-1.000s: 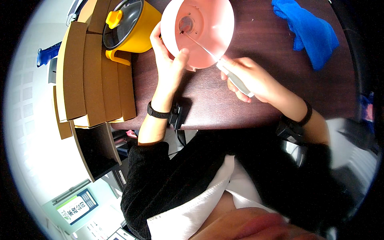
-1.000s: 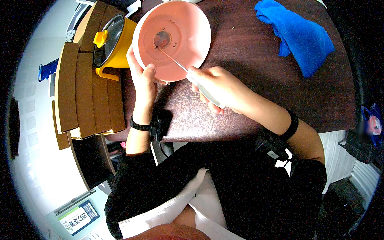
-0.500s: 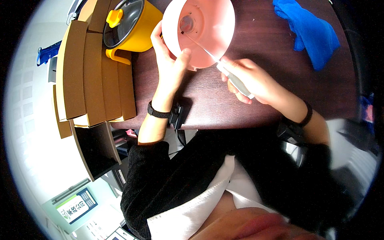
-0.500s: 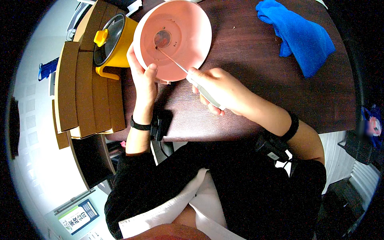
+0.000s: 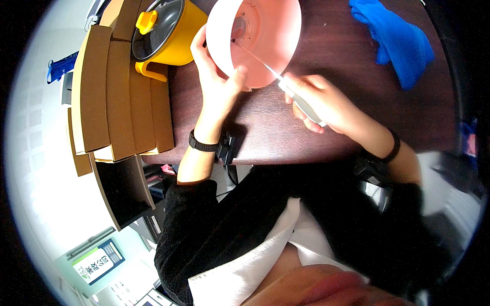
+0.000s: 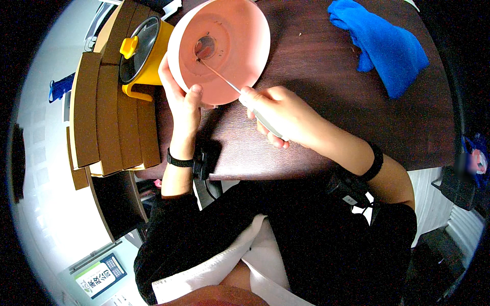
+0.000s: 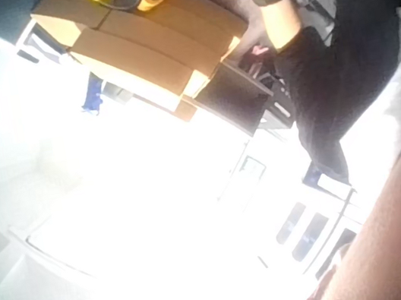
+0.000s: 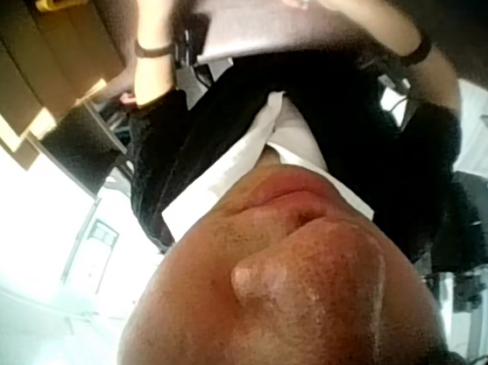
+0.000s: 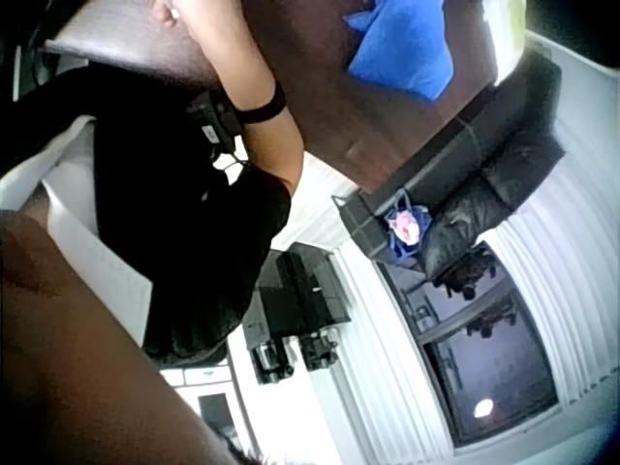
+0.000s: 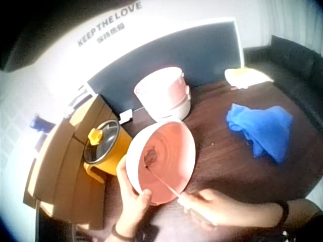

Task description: The person uses a screwdriver to pry a small clear plastic ring from the center of a pink plastic bowl-like part. After removing the ring, the person wipes it with a blue cloth and places it back into the bowl.

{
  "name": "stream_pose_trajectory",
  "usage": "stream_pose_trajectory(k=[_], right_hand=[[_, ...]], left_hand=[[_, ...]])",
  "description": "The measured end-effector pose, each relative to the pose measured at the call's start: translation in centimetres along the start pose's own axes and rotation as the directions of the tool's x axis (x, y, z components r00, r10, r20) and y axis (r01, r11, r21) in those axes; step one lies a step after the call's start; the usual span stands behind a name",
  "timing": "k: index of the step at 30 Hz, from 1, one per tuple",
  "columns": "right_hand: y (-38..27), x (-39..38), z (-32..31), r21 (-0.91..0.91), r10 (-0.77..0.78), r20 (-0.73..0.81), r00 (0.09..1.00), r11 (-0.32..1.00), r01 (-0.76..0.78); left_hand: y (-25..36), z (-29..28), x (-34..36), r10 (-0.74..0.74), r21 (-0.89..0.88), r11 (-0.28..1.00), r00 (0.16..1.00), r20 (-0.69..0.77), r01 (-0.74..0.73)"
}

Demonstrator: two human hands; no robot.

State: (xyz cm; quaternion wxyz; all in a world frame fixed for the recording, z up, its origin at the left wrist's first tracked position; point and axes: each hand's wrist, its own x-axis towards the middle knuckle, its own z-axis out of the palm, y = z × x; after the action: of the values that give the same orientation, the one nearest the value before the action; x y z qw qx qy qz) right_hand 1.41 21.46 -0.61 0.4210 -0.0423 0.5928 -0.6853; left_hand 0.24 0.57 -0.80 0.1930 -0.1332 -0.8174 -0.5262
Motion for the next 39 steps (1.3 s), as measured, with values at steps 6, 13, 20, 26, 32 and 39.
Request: stream_pose_trajectory(k=[6, 13, 20, 26, 32, 39], right_hand=[[0.4, 0.14, -0.17, 0.034, -0.053, 0.03, 0.998, 0.998, 0.052], [0.13, -0.05, 0.02, 0.011, -0.03, 0.041, 0.999, 0.999, 0.03], [0.48, 0.01, -0.01, 0.041, -0.086, 0.035, 0.996, 0.996, 0.084], [0.43, -0.01, -0.02, 0.032, -0.08, 0.015, 0.997, 0.996, 0.079], [0.49, 0.02, -0.18, 0.044, -0.081, 0.036, 0.996, 0.996, 0.08], [0.25, -0.13, -0.07, 0.009, -0.057, 0.026, 0.998, 0.998, 0.057]], left_hand=[[-0.04, 0.16, 0.04, -0.067, -0.186, 0.981, 0.997, -0.022, 0.062], [0.0, 0.35, -0.13, -0.07, -0.148, 0.987, 0.998, -0.006, 0.069], [-0.29, 0.36, -0.15, -0.048, -0.124, 0.991, 0.999, -0.013, 0.046], [-0.12, 0.47, -0.09, -0.071, -0.177, 0.982, 0.997, -0.002, 0.069], [-0.21, 0.32, -0.17, -0.075, -0.196, 0.978, 0.997, 0.0, 0.074], [-0.3, 0.43, -0.09, 0.014, -0.039, 0.999, 1.0, 0.025, -0.013]])
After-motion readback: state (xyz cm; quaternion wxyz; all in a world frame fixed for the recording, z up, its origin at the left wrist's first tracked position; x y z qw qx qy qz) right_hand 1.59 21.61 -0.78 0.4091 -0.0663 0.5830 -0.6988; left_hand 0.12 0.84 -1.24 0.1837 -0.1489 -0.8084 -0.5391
